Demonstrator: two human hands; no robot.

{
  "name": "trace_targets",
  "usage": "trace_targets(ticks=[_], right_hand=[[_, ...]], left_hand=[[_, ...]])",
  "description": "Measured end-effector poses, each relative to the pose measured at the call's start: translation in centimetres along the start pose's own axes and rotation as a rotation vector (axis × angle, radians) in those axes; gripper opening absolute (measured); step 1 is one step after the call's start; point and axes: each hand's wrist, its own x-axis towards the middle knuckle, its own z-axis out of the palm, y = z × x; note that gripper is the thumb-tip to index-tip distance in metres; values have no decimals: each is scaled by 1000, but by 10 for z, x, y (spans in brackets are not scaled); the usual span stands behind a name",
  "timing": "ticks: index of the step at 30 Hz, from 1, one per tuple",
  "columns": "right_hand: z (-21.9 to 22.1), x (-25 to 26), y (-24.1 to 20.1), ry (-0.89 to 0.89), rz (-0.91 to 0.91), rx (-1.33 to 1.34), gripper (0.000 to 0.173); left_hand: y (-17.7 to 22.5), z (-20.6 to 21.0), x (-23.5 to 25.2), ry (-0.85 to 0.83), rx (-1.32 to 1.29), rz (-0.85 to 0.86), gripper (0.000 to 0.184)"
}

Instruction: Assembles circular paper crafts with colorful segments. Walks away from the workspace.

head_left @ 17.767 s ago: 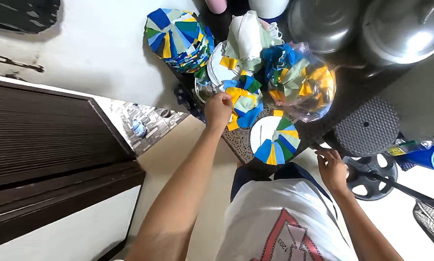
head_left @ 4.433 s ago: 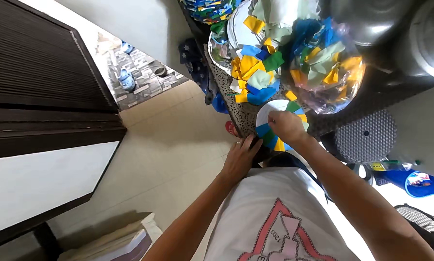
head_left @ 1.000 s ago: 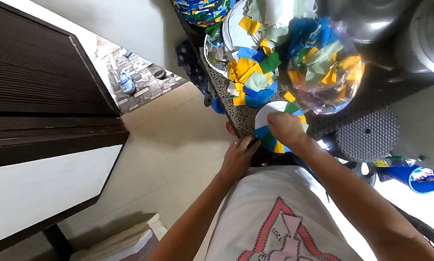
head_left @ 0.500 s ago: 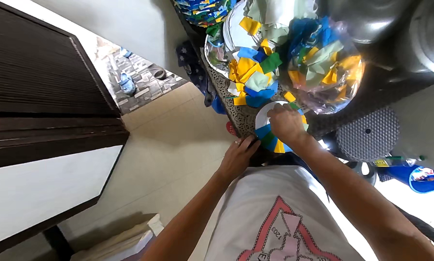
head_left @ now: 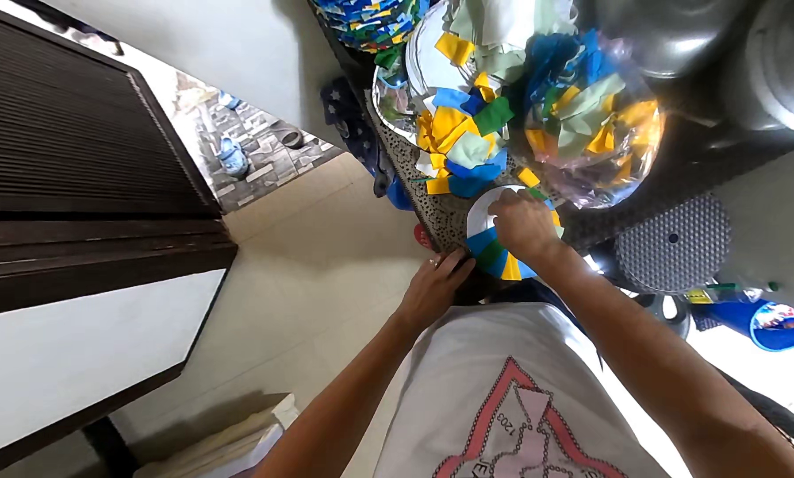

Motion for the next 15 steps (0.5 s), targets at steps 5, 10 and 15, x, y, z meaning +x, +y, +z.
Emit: trace_targets(ticks=[5,10,15], right_hand=[[-2,0,1,-10,6,30,24],[-1,0,3,-9,-3,25,24],[0,0,4,-8,2,31,24]], left_hand=[[4,-3,3,15,-61,-71,34],[19,-18,34,1,-219,-643,24],[23,-18,57,32,-254,-812,18]])
